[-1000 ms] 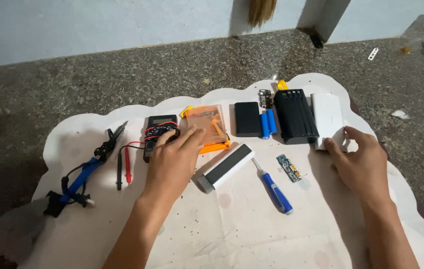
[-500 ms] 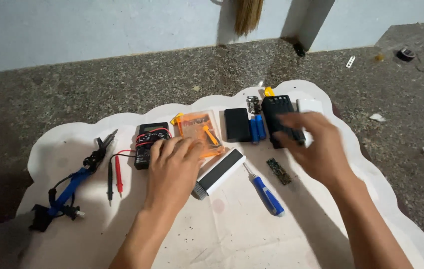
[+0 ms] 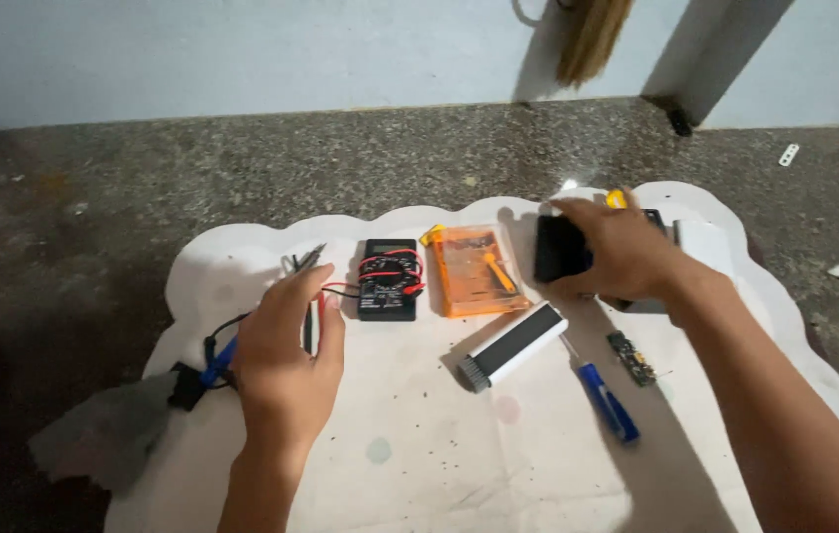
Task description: Disassembling multiple power banks to remove internal batteries and circuit boards using prying tools.
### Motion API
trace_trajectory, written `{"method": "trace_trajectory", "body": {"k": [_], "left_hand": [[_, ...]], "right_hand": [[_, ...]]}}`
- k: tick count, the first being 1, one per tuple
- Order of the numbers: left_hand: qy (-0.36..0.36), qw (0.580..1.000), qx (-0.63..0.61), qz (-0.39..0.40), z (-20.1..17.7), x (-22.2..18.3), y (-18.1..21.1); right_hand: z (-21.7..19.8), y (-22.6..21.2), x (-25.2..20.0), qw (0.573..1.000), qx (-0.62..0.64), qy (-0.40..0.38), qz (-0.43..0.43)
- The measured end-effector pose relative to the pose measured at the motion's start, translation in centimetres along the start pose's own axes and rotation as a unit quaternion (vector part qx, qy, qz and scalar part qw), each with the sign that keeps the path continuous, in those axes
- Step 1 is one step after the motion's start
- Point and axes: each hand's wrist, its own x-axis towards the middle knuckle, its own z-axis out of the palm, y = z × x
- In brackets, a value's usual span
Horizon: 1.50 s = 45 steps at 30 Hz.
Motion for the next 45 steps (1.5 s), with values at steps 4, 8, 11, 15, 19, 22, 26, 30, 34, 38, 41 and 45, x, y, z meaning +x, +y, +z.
{"method": "trace_trajectory", "body": {"k": [4, 8, 11, 15, 19, 22, 26, 30, 34, 38, 41, 45], "left_hand": [[0.046, 0.998, -0.036, -0.011, -0.3, -0.1, 0.9], [-0.1, 0.937, -0.272, -0.193, 1.3, 0.4, 3.3], [-0.25, 0.743, -0.526, -0.33, 2.2, 0.4, 5.1], [-0.246, 0.667, -0.577, -0.401, 1.2, -0.2, 5.5], [-0.271, 0.707, -0.54, -0.366, 0.5, 0.1, 5.2], [-0.262, 0.717, -0.521, -0.381, 0.4, -0.1, 5.2], [-0.275, 0.746, -0.514, -0.321, 0.1, -0.1, 4.7], [-0.298, 0.728, -0.507, -0.353, -0.3, 0.0, 4.7], [-0.282, 0.743, -0.504, -0.337, -0.2, -0.1, 4.8], [-0.246, 0.737, -0.529, -0.341, 0.5, -0.7, 4.8], [-0.222, 0.713, -0.567, -0.348, 1.0, -1.1, 4.5], [-0.194, 0.643, -0.625, -0.398, 1.7, -2.1, 3.9]], "right_hand": [[-3.3, -3.0, -3.9, 0.989, 0.064, 0.13, -0.005], [-2.1, -10.0, -7.1, 0.899, 0.388, 0.194, -0.059], [0.5, -14.0, -8.2, 0.826, 0.48, 0.208, -0.211], [2.9, -17.0, -8.6, 0.815, 0.492, 0.203, -0.226], [3.2, -16.3, -8.8, 0.808, 0.499, 0.19, -0.25], [3.4, -16.0, -9.0, 0.852, 0.429, 0.2, -0.222], [3.9, -15.7, -9.1, 0.875, 0.369, 0.221, -0.219], [4.3, -15.4, -9.1, 0.886, 0.342, 0.228, -0.214], [4.6, -15.7, -9.0, 0.869, 0.355, 0.247, -0.239], [4.7, -16.4, -9.1, 0.814, 0.47, 0.219, -0.263], [4.4, -17.0, -9.4, 0.789, 0.524, 0.204, -0.249], [4.0, -17.5, -9.7, 0.774, 0.567, 0.17, -0.225]]}}
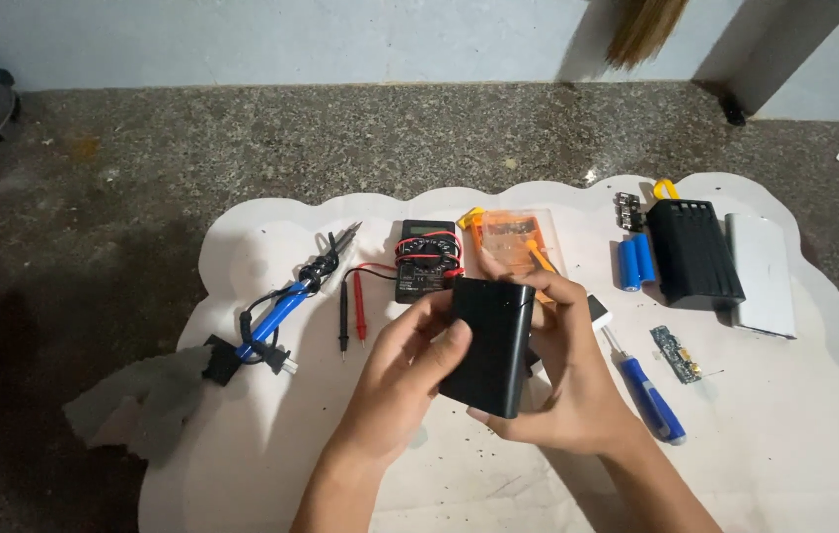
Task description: Disassembling multiple power banks to remove internal batteries and circuit boards using prying tools.
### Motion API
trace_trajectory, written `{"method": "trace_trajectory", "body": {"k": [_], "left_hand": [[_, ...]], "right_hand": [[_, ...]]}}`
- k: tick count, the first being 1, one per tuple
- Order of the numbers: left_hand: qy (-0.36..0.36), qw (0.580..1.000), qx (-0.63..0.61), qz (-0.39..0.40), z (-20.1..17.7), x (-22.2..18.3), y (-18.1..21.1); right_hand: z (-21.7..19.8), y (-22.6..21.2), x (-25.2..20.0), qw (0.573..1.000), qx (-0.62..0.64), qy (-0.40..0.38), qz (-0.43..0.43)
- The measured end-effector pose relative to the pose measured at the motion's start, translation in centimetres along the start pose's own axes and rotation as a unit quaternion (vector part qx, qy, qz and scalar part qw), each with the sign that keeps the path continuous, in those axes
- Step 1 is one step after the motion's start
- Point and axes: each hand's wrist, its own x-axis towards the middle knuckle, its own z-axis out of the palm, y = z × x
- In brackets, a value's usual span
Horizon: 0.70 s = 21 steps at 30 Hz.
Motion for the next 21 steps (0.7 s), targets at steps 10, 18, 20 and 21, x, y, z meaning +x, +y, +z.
{"method": "trace_trajectory", "body": {"k": [10, 18, 20, 21], "left_hand": [[-0.15, 0.965, -0.21, -0.045, 1.3, -0.4, -0.2], [0.056, 0.989, -0.14, 0.001, 0.4, 1.0, -1.5], [0.071, 0.991, -0.115, 0.005, 0.7, 0.8, -1.0], [0.084, 0.992, -0.09, 0.009, 0.9, 0.7, -0.8]], "right_hand": [[-0.6, -0.3, 0.0, 0.989, 0.07, -0.007, 0.13], [0.2, -0.7, 0.8, 0.999, -0.012, -0.012, -0.027], [0.3, -0.6, 0.9, 0.999, -0.028, -0.017, -0.019], [0.4, -0.6, 0.9, 0.999, -0.046, -0.022, -0.013]]}}
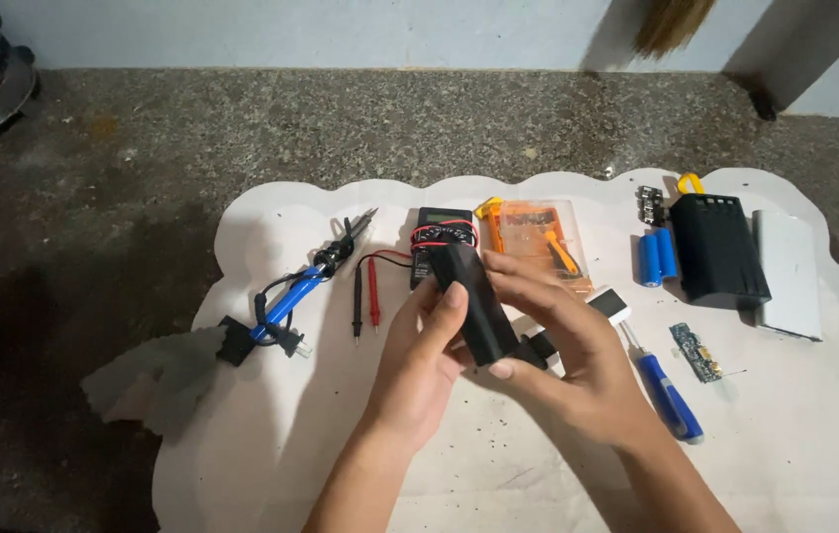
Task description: Disassembling multiple power banks to remove internal batteries and circuit boards using prying tools.
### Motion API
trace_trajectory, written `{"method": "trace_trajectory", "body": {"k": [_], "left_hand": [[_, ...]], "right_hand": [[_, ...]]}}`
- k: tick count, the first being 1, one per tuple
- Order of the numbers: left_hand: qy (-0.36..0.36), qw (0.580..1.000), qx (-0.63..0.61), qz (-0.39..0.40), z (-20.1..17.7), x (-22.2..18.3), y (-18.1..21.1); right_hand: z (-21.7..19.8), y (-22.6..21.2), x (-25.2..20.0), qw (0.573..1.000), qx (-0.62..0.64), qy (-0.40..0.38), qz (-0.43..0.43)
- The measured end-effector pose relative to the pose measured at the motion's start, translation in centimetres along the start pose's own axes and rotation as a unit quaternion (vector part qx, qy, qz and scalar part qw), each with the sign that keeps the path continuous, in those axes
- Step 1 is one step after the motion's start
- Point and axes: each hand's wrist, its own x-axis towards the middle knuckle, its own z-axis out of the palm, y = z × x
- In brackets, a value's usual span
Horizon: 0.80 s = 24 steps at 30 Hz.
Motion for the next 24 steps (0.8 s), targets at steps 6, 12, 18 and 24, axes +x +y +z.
{"method": "trace_trajectory", "body": {"k": [6, 12, 18, 24], "left_hand": [[0.06, 0.99, 0.103, 0.069, 0.6, -0.4, 0.3], [0.031, 0.968, 0.184, 0.168, 0.4, -0.5, 0.6], [0.04, 0.948, 0.256, 0.184, 1.0, -0.9, 1.4], [0.039, 0.942, 0.275, 0.188, 1.5, -1.1, 1.7]], "right_hand": [[-0.6, 0.6, -0.3, 0.999, -0.012, -0.041, 0.029], [-0.4, -0.3, -0.4, 0.997, -0.05, -0.038, 0.037], [-0.5, 0.4, -0.7, 0.998, -0.012, -0.038, 0.05], [-0.5, 0.7, -1.0, 0.992, 0.007, -0.014, 0.127]]}}
